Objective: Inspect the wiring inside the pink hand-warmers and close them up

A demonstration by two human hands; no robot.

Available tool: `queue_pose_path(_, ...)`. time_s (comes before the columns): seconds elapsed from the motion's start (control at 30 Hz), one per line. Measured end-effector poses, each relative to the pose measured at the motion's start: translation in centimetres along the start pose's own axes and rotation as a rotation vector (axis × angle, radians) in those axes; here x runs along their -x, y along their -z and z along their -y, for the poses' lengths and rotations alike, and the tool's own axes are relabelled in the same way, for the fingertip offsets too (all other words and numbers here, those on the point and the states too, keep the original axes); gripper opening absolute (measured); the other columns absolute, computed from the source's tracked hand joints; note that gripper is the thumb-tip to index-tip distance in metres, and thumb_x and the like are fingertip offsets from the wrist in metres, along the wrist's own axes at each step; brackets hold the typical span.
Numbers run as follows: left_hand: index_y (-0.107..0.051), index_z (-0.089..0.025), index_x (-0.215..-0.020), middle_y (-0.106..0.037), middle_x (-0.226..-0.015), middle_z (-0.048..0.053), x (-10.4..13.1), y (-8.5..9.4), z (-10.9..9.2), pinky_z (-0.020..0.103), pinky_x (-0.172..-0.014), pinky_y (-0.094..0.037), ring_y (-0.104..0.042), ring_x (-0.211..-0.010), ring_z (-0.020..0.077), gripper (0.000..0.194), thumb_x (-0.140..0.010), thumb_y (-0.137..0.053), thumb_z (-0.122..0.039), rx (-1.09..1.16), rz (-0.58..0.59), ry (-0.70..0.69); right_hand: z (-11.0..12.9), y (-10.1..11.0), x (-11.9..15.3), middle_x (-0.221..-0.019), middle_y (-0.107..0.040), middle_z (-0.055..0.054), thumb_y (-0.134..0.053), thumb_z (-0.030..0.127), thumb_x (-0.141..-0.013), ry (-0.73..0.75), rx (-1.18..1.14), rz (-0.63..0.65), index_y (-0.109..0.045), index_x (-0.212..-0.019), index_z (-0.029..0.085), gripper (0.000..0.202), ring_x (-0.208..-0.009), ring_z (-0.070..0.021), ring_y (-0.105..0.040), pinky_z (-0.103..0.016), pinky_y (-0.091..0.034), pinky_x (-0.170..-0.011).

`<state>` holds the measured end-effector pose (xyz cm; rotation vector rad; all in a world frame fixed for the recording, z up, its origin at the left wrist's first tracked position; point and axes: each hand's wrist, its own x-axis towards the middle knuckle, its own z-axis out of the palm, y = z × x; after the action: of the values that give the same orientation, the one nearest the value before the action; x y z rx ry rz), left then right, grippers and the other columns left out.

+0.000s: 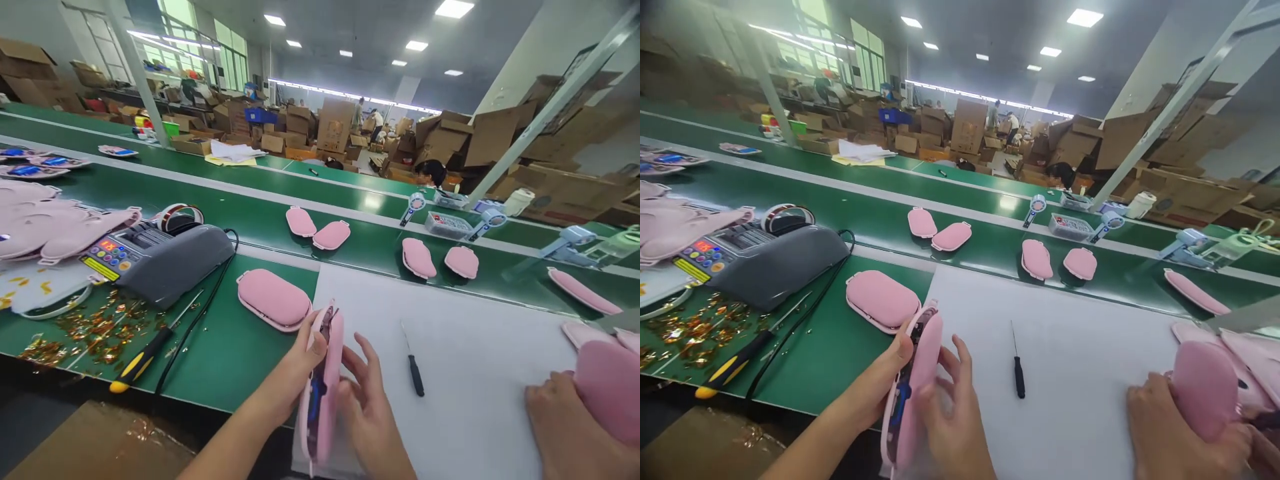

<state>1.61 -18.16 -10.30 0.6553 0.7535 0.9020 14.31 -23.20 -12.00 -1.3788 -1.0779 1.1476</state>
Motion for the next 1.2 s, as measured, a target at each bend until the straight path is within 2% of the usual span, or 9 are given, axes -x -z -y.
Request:
queue_pose_path(0.07,-0.04,-0.033,-0.138,-0.064,-0.12,0.006,0.1,-0.7,-0.4,0.033,-0.089,-0.044,-0.061,-0.107,0.0255,0.086,-0.064,-0.065,-0.069,-0.07,-0.037,0.01,0.2,0.2,0.1,-0.138,-0.05,-0.007,-0.062,0.057,-0.077,0.015,-0.03,0.013,-0.034,-0.137,0.033,0.07,-0.123,-0.0235,-0.052,-0.035,-0.052,-0.091)
queue_pose_path(0.17,-0.042,-0.03,-0.137,-0.067,-0.116,0.008,0.0,-1.3,-1.0,0.035,-0.091,-0.045,-0.064,-0.102,0.0253,0.079,-0.069,-0.064,-0.064,-0.025,-0.049,0.054,0.0,1.2,-0.6,-0.129,-0.056,-0.01,-0.056,0.049,-0.083,-0.012,-0.03,-0.044,-0.036,-0.135,0.03,0.058,-0.112,-0.0228,-0.06,-0.035,-0.055,-0.082)
queue_pose_path(0.27,-0.044,-0.026,-0.137,-0.07,-0.111,0.011,-0.3,-1.3,-1.7,0.037,-0.085,-0.051,-0.069,-0.092,0.0255,0.071,-0.076,-0.063,-0.058,0.078,-0.074,0.132,-0.7,2.6,-1.8,-0.124,-0.059,-0.009,-0.048,0.043,-0.089,0.004,0.197,-0.12,-0.04,-0.131,0.029,0.045,-0.108,-0.0235,-0.061,-0.04,-0.052,-0.088)
queue_pose_path(0.37,-0.049,-0.02,-0.133,-0.074,-0.099,0.012,-0.5,-1.1,-2.2,0.036,-0.076,-0.055,-0.072,-0.078,0.0249,0.062,-0.081,-0.061,-0.051,0.124,-0.148,0.22,-1.3,3.3,-2.6,-0.128,-0.056,-0.008,-0.042,0.034,-0.09,0.167,0.489,-0.187,-0.044,-0.128,0.028,0.038,-0.117,-0.0249,-0.054,-0.046,-0.047,-0.097)
queue_pose_path(0.47,-0.055,-0.014,-0.127,-0.075,-0.09,0.012,-0.7,-1.0,-2.6,0.036,-0.073,-0.056,-0.072,-0.073,0.0243,0.051,-0.086,-0.057,-0.045,0.17,-0.189,0.271,-1.3,3.3,-2.6,-0.124,-0.053,-0.012,-0.042,0.026,-0.089,0.389,0.716,-0.248,-0.053,-0.119,0.024,0.032,-0.116,-0.0273,-0.052,-0.047,-0.048,-0.093)
queue_pose_path(0.7,-0.06,-0.012,-0.12,-0.073,-0.068,0.008,-0.7,-0.7,-2.5,0.032,-0.058,-0.055,-0.067,-0.053,0.0207,0.049,-0.085,-0.058,-0.047,0.167,-0.147,0.275,0.1,4.0,-0.9,-0.146,-0.03,-0.01,-0.044,0.002,-0.078,0.619,1.088,-0.022,-0.061,-0.11,0.03,0.046,-0.131,-0.0368,-0.03,-0.06,-0.036,-0.095)
queue_pose_path(0.83,-0.066,-0.01,-0.111,-0.072,-0.065,0.007,-0.8,-0.4,-2.3,0.029,-0.056,-0.052,-0.066,-0.053,0.0193,0.048,-0.083,-0.061,-0.049,0.187,-0.087,0.273,-0.4,4.2,-1.2,-0.145,-0.039,-0.006,-0.053,0.004,-0.079,0.666,1.165,0.045,-0.066,-0.101,0.036,0.041,-0.131,-0.0367,-0.032,-0.061,-0.028,-0.096)
queue_pose_path(1.03,-0.068,-0.009,-0.101,-0.072,-0.076,0.009,-0.9,0.2,-1.8,0.028,-0.064,-0.051,-0.066,-0.064,0.0176,0.044,-0.082,-0.062,-0.048,0.246,-0.017,0.283,0.9,2.9,-3.4,-0.11,-0.067,-0.008,-0.056,0.019,-0.088,0.653,0.917,0.136,-0.068,-0.079,0.024,0.015,-0.098,-0.0262,-0.055,-0.04,-0.039,-0.08)
queue_pose_path(1.2,-0.062,-0.016,-0.117,-0.071,-0.079,0.006,-0.4,0.1,-1.7,0.028,-0.065,-0.052,-0.066,-0.067,0.0175,0.051,-0.077,-0.069,-0.047,0.122,-0.073,0.235,3.4,1.9,-5.2,-0.069,-0.065,-0.003,-0.05,0.018,-0.091,0.476,0.773,0.226,-0.064,-0.078,0.018,0.018,-0.061,-0.0162,-0.055,-0.027,-0.037,-0.057)
